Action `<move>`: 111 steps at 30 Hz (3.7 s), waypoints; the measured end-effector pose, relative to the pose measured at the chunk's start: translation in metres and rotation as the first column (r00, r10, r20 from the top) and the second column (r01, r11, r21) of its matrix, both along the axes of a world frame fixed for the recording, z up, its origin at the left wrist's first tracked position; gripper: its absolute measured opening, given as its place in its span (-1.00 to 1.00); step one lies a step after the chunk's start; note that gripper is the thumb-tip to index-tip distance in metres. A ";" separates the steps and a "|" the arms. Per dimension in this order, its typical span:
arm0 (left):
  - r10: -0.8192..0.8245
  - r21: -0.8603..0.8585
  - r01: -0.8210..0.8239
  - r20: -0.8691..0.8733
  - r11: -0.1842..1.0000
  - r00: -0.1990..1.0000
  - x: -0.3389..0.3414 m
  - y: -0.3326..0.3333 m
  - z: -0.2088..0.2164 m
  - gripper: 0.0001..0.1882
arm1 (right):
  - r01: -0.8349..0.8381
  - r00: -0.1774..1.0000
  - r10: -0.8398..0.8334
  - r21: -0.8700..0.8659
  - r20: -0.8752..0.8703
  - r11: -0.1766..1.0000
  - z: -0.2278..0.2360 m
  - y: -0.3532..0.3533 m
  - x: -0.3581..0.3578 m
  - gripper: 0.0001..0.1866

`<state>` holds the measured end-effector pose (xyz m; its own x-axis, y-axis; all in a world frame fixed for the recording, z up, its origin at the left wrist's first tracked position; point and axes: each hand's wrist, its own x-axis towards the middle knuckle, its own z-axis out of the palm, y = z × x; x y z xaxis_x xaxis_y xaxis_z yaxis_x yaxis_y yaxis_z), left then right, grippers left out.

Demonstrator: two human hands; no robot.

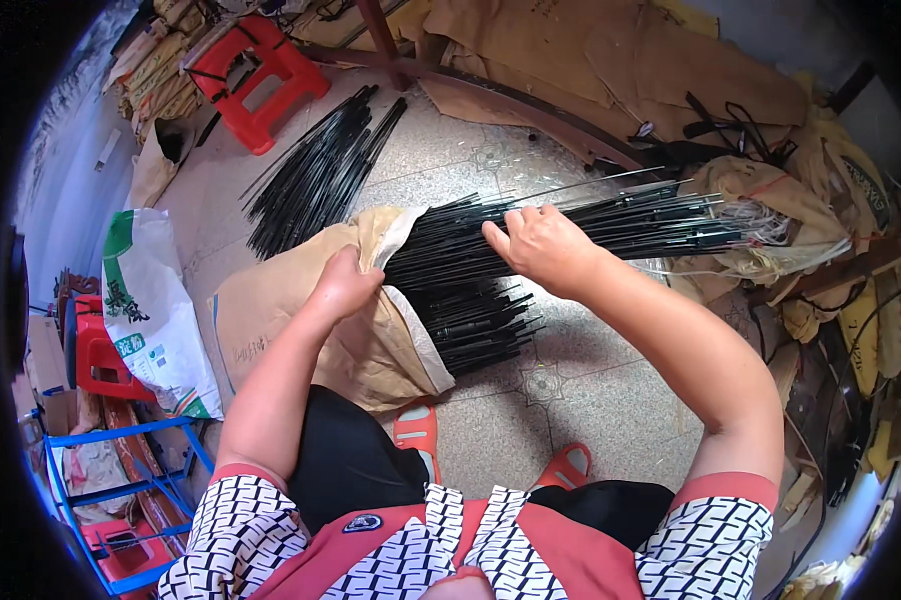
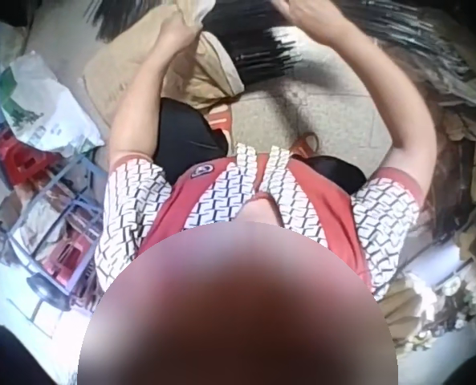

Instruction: Gathering black rods from the floor and organizing them inside a large paper bag at a workstation.

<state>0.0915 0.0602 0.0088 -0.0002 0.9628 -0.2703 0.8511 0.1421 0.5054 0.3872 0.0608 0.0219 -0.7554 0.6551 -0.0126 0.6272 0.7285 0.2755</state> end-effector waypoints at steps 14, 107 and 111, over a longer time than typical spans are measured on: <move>0.000 0.053 -0.003 0.053 0.999 0.999 -0.001 0.005 0.001 -0.57 | -0.096 0.995 0.097 0.022 -0.031 0.995 0.001 0.030 -0.013 -0.61; 0.131 -0.038 -0.126 0.182 0.991 0.975 -0.003 0.034 -0.037 -0.50 | -0.350 -0.300 -0.948 -0.912 -0.109 0.216 -0.217 0.084 0.019 -0.52; 0.151 -0.015 -0.150 0.125 0.989 0.981 -0.002 0.043 -0.043 -0.51 | -0.235 -0.261 -0.957 -0.953 -0.125 0.189 -0.224 0.046 0.050 -0.57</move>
